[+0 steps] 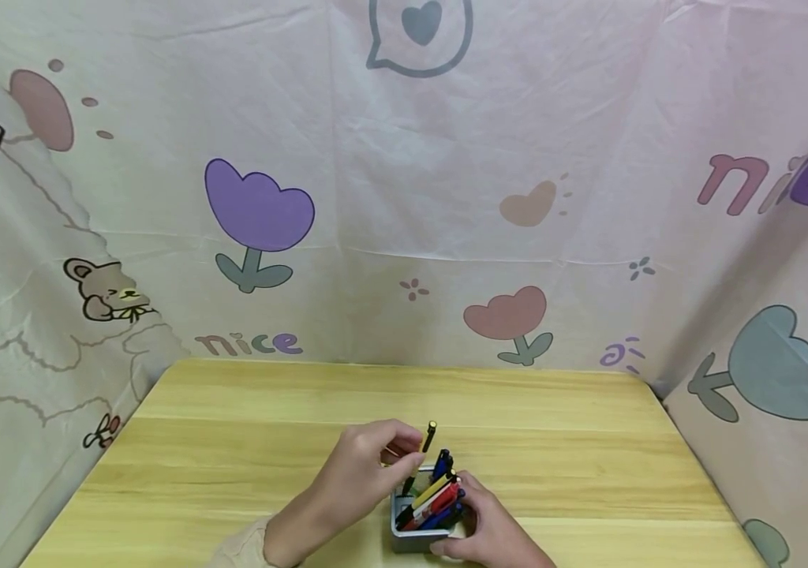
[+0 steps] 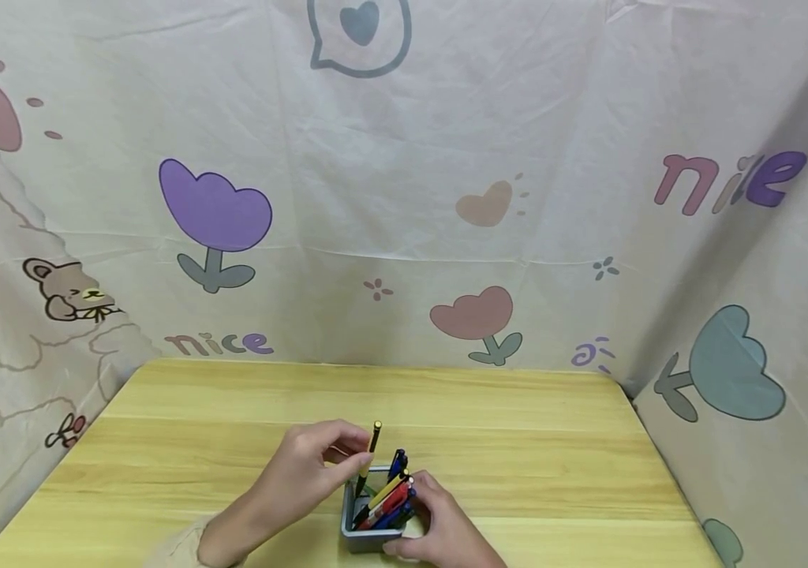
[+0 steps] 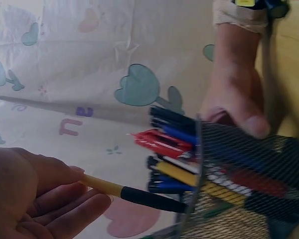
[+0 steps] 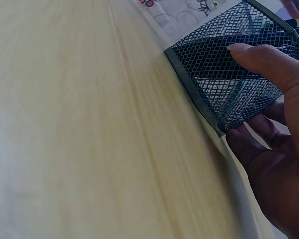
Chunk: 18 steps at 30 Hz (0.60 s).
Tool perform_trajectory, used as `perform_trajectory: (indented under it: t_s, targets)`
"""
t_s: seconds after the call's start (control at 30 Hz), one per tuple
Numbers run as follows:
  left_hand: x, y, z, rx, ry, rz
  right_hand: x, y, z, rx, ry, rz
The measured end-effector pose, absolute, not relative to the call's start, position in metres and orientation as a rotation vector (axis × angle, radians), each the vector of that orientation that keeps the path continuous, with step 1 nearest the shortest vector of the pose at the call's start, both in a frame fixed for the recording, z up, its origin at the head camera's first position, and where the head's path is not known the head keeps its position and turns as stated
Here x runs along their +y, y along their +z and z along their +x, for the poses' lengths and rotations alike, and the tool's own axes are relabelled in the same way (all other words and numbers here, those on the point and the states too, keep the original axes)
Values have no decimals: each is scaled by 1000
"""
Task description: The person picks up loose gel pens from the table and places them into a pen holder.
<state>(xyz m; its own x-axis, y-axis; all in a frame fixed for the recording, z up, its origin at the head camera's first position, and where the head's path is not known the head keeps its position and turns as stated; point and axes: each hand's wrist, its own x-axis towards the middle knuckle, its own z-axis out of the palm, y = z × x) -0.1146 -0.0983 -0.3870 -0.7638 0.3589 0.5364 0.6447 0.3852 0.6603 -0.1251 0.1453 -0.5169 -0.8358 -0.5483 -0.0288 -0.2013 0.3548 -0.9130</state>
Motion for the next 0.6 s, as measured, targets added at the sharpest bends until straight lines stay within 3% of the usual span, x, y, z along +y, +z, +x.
perform_trajectory:
  t_s: [0.6]
  targets:
    - [-80, -419, -111, -2636, -1075, -967, 145, -516, -123, 2314, -1453, -642]
